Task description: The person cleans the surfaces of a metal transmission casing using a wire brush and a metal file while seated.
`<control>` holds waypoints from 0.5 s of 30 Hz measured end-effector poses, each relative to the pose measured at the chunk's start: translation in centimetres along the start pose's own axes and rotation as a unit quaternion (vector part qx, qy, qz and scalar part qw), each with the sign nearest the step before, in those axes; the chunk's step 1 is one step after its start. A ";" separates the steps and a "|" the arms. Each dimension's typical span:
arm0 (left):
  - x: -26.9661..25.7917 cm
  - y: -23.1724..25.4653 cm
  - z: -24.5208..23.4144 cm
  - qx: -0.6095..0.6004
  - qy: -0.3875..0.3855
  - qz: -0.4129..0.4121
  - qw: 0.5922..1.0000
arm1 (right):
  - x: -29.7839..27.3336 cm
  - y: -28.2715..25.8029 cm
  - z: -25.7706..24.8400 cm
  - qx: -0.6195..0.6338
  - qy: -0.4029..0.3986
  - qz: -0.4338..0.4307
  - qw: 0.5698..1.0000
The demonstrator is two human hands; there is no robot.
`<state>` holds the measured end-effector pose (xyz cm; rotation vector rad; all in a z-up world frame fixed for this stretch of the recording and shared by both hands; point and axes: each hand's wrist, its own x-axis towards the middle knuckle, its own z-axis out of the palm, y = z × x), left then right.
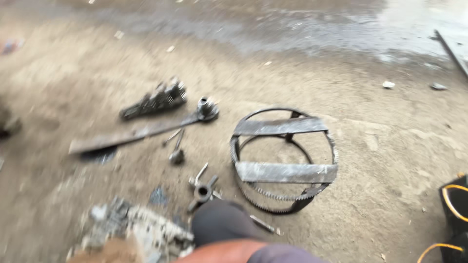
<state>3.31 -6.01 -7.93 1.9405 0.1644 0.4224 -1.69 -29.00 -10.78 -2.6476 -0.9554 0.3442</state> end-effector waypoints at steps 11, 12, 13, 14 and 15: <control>-6.8 -4.7 -10.1 -0.009 0.072 -0.113 0.991 | 2.7 -10.5 4.1 0.021 -0.005 -0.067 0.998; -9.2 -6.4 -13.0 -0.009 0.087 -0.127 0.988 | 2.5 -11.1 3.5 0.017 0.006 -0.069 0.997; -11.6 -7.9 -15.5 -0.010 0.103 -0.142 0.984 | 1.9 -11.3 2.7 0.017 0.026 -0.069 0.997; -13.8 -9.4 -16.8 -0.019 0.114 -0.159 0.981 | 1.7 -11.0 1.2 0.012 0.086 -0.074 0.994; -16.2 -10.7 -18.0 -0.034 0.128 -0.178 0.975 | 0.4 -10.3 -0.2 0.090 0.464 -0.194 0.860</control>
